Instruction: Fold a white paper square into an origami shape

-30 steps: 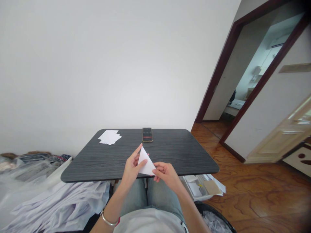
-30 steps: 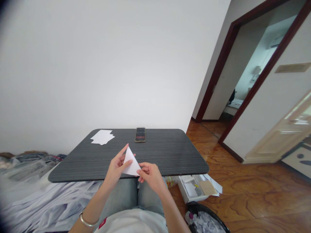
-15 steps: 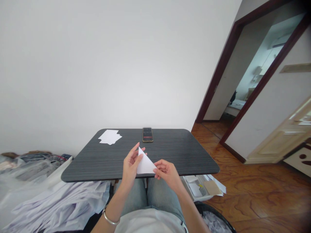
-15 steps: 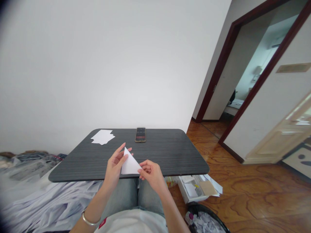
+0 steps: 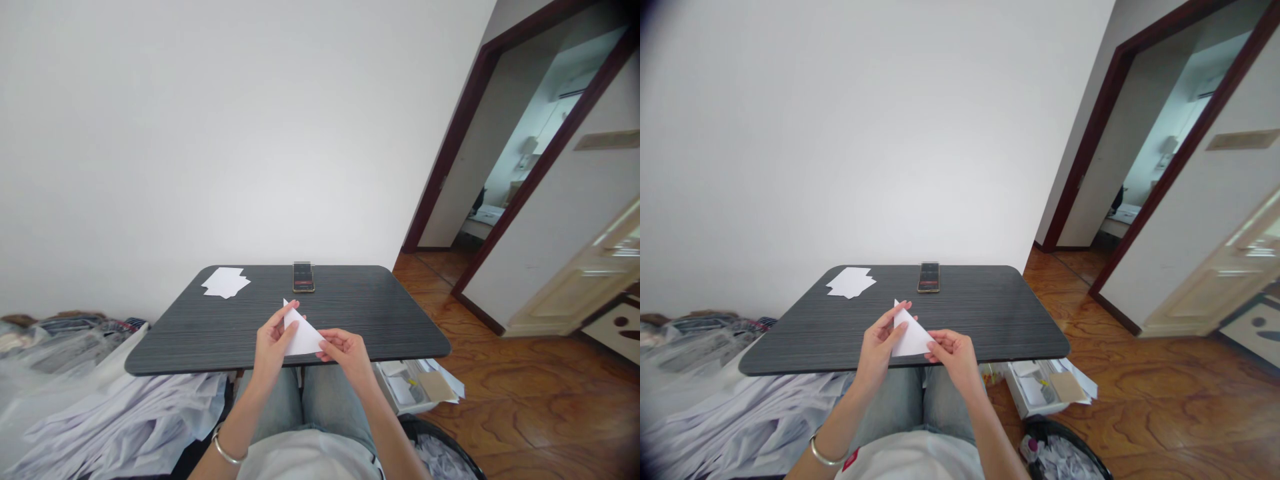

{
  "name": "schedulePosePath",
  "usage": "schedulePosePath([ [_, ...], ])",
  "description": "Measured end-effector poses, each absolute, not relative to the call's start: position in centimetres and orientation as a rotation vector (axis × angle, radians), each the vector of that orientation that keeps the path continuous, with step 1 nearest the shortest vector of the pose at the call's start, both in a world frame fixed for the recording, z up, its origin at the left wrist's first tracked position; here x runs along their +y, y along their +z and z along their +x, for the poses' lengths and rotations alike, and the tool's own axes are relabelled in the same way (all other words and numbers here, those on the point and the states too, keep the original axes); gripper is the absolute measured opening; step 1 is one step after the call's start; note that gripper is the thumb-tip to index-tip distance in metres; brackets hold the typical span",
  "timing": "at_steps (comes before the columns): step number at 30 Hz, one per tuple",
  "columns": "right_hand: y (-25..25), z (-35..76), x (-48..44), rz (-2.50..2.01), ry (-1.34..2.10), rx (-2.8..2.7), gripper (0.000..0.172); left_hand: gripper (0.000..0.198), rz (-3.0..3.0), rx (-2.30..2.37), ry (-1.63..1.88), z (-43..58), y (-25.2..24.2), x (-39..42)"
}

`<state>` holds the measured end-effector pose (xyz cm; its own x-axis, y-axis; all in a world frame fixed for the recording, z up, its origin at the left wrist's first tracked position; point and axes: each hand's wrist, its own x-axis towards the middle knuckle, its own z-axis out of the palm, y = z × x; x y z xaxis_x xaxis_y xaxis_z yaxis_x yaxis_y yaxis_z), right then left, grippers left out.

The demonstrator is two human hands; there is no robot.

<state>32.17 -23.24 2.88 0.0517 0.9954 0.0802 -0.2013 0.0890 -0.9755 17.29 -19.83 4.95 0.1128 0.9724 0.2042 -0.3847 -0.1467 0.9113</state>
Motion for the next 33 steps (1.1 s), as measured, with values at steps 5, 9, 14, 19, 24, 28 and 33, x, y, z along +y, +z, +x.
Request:
schedulePosePath([
  [5, 3.08, 32.21, -23.38, -1.01, 1.182, -1.018, 0.039, 0.051, 1.125, 0.756, 1.391, 17.05, 5.01, -19.79],
  [9, 3.09, 32.17, -23.45, -1.027, 1.165, -1.036, 0.036, 0.052, 1.139, 0.758, 1.383, 16.92, 5.31, -19.79],
  [14, 3.24, 32.12, -23.5, -1.065, 1.163, -1.062, 0.038, 0.054, 1.197, 0.809, 1.353, 16.9, 5.51, -19.85],
  [19, 3.4, 32.13, -23.57, -1.066, 1.178, -1.066, 0.038, 0.034, 1.275, 0.834, 1.362, 17.02, 5.5, -19.72],
  [24, 3.38, 32.03, -23.54, -1.055, 1.193, -1.054, 0.039, 0.043, 1.216, 0.801, 1.403, 17.09, 5.62, -19.69],
  [28, 3.42, 31.98, -23.47, -1.051, 1.197, -1.047, 0.042, 0.039, 1.218, 0.834, 1.368, 17.01, 5.54, -19.66],
  [33, 3.48, 32.03, -23.32, -1.092, 1.214, -1.022, 0.041, 0.04, 1.258, 0.838, 1.365, 16.97, 5.21, -19.59],
])
